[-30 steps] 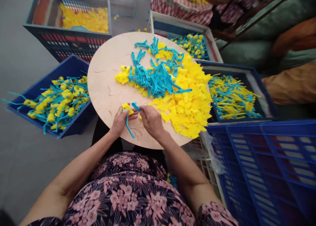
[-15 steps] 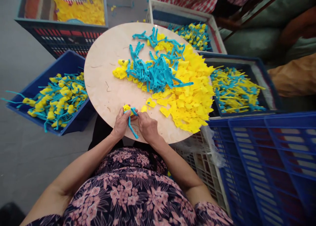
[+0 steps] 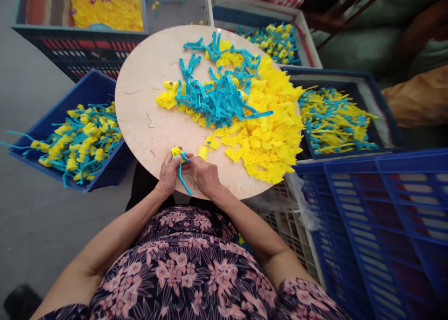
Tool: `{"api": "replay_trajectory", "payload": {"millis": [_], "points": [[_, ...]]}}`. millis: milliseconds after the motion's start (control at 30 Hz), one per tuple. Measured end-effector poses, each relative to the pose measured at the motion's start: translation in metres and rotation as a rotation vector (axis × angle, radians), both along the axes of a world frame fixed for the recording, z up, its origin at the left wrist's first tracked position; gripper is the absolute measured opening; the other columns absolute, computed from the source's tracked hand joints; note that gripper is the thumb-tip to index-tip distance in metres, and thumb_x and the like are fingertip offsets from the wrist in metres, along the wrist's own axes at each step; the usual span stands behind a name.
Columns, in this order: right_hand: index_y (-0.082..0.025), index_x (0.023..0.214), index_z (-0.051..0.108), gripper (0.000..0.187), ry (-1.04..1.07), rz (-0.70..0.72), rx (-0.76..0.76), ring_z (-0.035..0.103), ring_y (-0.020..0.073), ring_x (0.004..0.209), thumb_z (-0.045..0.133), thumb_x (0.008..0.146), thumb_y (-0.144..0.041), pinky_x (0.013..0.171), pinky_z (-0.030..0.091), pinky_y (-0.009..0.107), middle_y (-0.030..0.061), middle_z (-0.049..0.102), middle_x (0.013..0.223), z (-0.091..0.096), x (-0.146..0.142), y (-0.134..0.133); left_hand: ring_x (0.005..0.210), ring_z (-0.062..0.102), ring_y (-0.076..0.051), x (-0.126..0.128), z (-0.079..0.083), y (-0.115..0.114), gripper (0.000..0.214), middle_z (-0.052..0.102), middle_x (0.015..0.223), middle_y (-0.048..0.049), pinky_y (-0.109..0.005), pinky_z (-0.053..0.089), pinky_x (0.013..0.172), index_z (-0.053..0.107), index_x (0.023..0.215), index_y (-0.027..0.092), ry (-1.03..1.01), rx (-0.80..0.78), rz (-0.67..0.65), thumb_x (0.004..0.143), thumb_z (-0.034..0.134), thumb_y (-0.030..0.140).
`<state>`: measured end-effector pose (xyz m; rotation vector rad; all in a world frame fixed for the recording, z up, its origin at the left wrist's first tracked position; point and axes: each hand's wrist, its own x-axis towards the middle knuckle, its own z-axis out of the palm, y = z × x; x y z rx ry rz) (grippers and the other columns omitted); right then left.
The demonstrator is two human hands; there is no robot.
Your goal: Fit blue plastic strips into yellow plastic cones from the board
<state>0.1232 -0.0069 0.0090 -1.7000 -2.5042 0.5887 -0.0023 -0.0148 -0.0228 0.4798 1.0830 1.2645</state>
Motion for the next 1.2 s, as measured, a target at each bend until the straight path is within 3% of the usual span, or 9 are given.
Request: {"api": "replay_trajectory", "payload": {"millis": [200,433,600,700,833,1033,1200], "points": [[-0.013,0.111,0.063,0.028,-0.027,0.005,0.058,0.064,0.0207,0.09,0.039,0.098,-0.016,0.068,0.045,0.026,0.0125,0.07,0.1,-0.001,-0.006,-0.015,0.086,0.071,-0.023,0.002,0.005,-0.002,0.044,0.074,0.085,-0.0047,-0.038,0.055,0.083,0.054,0.11,0.017,0.049,-0.064,-0.025,0.076,0.068,0.041],[-0.013,0.112,0.063,0.029,0.024,-0.059,0.016,0.066,0.0177,0.091,0.038,0.098,-0.013,0.068,0.048,0.024,0.0134,0.068,0.117,-0.011,0.0,-0.025,0.073,0.066,-0.016,0.003,-0.003,0.0,0.035,0.072,0.08,-0.0011,-0.027,0.052,0.07,0.064,0.1,0.016,0.329,0.013,-0.07,0.072,0.074,0.036],[-0.018,0.118,0.063,0.028,0.164,-0.138,0.018,0.065,0.0177,0.105,0.04,0.102,-0.024,0.082,0.049,0.024,0.0086,0.07,0.116,-0.005,0.02,-0.014,0.077,0.072,-0.023,-0.002,0.003,0.001,0.047,0.074,0.082,-0.005,-0.037,0.057,0.073,0.058,0.11,0.015,0.079,-0.023,-0.127,0.072,0.074,0.038],[-0.017,0.123,0.061,0.033,0.005,-0.287,0.05,0.066,0.0207,0.096,0.043,0.101,-0.034,0.071,0.048,0.025,0.0123,0.067,0.114,-0.001,0.023,-0.004,0.08,0.074,-0.026,-0.005,0.007,0.001,0.048,0.076,0.083,-0.0075,-0.041,0.058,0.076,0.058,0.109,0.014,-0.014,-0.017,-0.142,0.07,0.076,0.036],[-0.02,0.125,0.059,0.038,-0.142,-0.314,0.03,0.064,0.019,0.085,0.044,0.1,-0.044,0.059,0.041,0.023,0.0119,0.061,0.115,0.0,0.016,0.004,0.079,0.074,-0.025,-0.007,0.01,0.002,0.048,0.077,0.086,-0.0081,-0.04,0.059,0.077,0.06,0.108,0.013,-0.02,-0.024,-0.151,0.067,0.079,0.032],[-0.02,0.115,0.061,0.025,-0.041,-0.345,0.09,0.061,0.0216,0.09,0.051,0.096,-0.032,0.066,0.046,0.027,0.0105,0.06,0.111,-0.012,0.028,0.007,0.073,0.074,-0.023,-0.013,0.015,0.009,0.041,0.076,0.079,-0.0071,-0.035,0.059,0.072,0.061,0.101,0.012,-0.177,-0.115,-0.074,0.065,0.076,0.025],[-0.015,0.119,0.058,0.031,0.174,-0.354,0.229,0.057,0.0263,0.101,0.051,0.092,-0.028,0.084,0.05,0.037,0.0134,0.061,0.108,-0.03,0.036,0.006,0.069,0.073,-0.021,-0.011,0.013,0.007,0.04,0.075,0.076,-0.0062,-0.035,0.059,0.071,0.061,0.102,0.012,-0.151,-0.09,-0.056,0.067,0.075,0.024]]}}
